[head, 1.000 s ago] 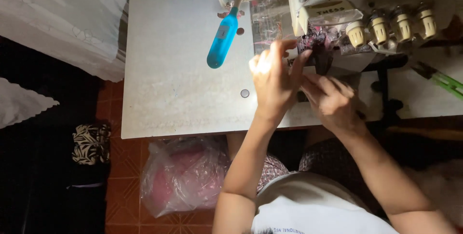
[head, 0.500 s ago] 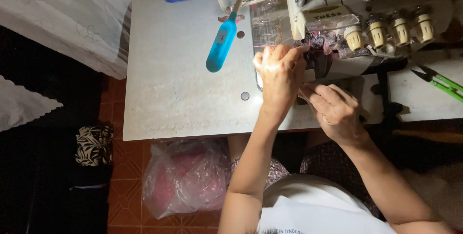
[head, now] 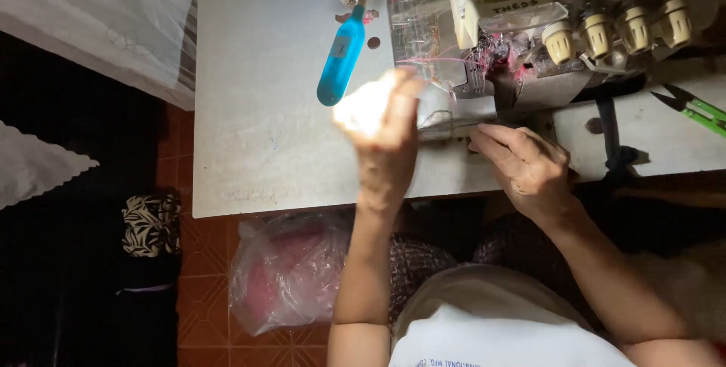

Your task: The person works on a sewing machine, using tweezers to remove lint and thread from the needle area. They also use a blue-handled tool to adjust parts of the machine and pull thread through the mechanism.

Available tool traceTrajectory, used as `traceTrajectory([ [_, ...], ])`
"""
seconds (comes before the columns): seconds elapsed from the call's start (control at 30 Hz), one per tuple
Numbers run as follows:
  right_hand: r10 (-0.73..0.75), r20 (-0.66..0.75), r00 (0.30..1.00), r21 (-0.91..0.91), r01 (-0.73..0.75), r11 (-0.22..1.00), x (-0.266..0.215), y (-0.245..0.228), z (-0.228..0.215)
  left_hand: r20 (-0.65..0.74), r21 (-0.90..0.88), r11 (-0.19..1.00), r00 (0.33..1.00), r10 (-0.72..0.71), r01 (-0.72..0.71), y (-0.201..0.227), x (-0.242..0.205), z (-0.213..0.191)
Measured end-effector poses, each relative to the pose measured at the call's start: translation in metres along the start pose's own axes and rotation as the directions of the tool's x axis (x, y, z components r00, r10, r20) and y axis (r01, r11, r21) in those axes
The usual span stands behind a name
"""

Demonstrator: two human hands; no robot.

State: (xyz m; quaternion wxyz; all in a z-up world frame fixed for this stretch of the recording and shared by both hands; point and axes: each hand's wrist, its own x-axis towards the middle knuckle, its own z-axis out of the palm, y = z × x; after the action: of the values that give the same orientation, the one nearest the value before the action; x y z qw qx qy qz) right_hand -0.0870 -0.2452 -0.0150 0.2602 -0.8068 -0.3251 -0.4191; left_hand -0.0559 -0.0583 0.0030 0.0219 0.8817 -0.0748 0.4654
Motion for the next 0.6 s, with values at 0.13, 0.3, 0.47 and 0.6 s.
traceTrajectory([
  [0.13,0.117,0.025,0.993,0.001,-0.117,0.993,-0.020,0.004,0.002,0.208,-0.699,0.707,0.915,0.345,-0.108,0.028,-0.008,0.001],
  [0.3,0.317,-0.042,0.947,0.158,-0.307,0.938,-0.006,0.005,-0.014,0.207,-0.863,0.504,0.933,0.293,0.034,0.035,-0.020,0.035],
  [0.47,0.538,-0.012,0.843,0.260,-0.516,0.816,-0.035,0.033,-0.027,0.254,-0.877,0.457,0.951,0.174,0.151,0.039,-0.013,0.029],
  [0.6,0.804,-0.146,0.577,0.373,-0.721,0.585,-0.102,0.104,-0.029,0.234,-0.915,0.381,0.944,0.234,0.132,0.041,-0.005,0.010],
])
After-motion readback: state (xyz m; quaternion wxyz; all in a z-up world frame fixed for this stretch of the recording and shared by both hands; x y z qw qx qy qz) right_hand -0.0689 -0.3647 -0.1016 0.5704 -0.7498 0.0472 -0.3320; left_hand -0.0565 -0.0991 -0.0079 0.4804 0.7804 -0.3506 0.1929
